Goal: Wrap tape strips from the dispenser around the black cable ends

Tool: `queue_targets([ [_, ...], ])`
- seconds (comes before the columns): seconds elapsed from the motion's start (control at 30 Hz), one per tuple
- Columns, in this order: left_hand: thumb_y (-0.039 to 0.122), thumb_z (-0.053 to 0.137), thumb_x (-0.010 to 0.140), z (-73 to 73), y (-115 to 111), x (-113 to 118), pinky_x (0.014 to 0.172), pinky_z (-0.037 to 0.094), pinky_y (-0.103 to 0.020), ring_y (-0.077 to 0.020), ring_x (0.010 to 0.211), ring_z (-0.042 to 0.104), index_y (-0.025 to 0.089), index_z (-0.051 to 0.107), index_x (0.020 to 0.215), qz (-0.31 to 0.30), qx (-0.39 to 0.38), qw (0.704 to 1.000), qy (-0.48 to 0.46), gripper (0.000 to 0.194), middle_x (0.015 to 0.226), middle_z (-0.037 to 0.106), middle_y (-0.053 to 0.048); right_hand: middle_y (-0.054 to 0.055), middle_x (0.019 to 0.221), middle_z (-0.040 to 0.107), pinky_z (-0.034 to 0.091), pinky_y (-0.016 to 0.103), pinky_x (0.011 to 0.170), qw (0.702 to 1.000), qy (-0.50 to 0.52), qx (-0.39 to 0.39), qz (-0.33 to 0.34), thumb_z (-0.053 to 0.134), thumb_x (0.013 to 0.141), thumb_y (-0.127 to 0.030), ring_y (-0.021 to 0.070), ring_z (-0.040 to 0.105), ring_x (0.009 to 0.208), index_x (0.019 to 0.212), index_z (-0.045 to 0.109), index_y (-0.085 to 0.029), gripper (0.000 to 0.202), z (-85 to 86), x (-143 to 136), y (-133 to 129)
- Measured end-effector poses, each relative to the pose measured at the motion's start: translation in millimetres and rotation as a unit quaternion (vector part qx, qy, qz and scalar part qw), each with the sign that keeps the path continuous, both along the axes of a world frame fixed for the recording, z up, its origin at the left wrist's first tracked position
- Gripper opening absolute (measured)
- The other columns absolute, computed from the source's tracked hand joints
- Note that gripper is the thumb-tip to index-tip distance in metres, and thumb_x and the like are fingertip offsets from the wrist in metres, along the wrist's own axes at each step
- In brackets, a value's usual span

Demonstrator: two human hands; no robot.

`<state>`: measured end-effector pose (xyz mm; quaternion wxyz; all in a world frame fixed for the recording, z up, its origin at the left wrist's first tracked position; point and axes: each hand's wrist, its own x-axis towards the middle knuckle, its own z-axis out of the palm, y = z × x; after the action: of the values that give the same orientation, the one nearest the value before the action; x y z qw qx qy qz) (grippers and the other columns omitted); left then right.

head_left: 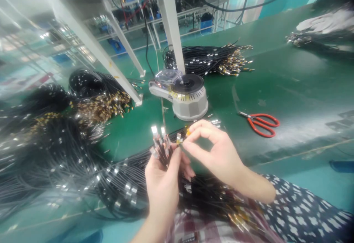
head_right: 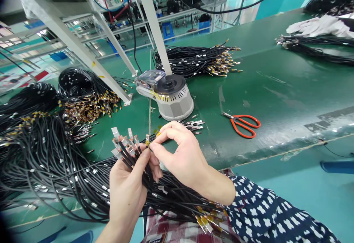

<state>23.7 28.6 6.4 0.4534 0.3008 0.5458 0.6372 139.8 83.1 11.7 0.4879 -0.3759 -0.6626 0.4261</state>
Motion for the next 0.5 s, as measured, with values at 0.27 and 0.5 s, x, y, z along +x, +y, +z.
queue_targets([
  [0.27,0.022,0.065,0.086,4.5,-2.0,-2.8,0.041,0.045,-0.022,-0.0126,0.043,0.058,0.018,0.056,0.092,-0.001,0.014,1.0,-0.012,0.012,0.06,0.064,0.003,0.001,0.083,0.061,0.047,0.03,0.083,0.998,0.031,-0.051,0.02,0.067,0.082,-0.015,0.0147,0.061,0.083,0.069,0.061,-0.019,0.015,-4.6,-2.0,5.7],
  [0.5,0.022,0.069,0.083,2.8,0.9,-1.9,0.04,0.046,-0.022,-0.0129,0.041,0.058,0.016,0.059,0.089,-0.009,-0.004,1.0,-0.016,0.013,0.055,0.062,0.003,0.002,0.085,0.062,0.048,0.03,0.084,0.999,0.037,-0.03,0.025,0.067,0.081,-0.015,0.015,0.061,0.086,0.071,0.063,-0.02,0.012,-1.0,-0.7,1.6],
])
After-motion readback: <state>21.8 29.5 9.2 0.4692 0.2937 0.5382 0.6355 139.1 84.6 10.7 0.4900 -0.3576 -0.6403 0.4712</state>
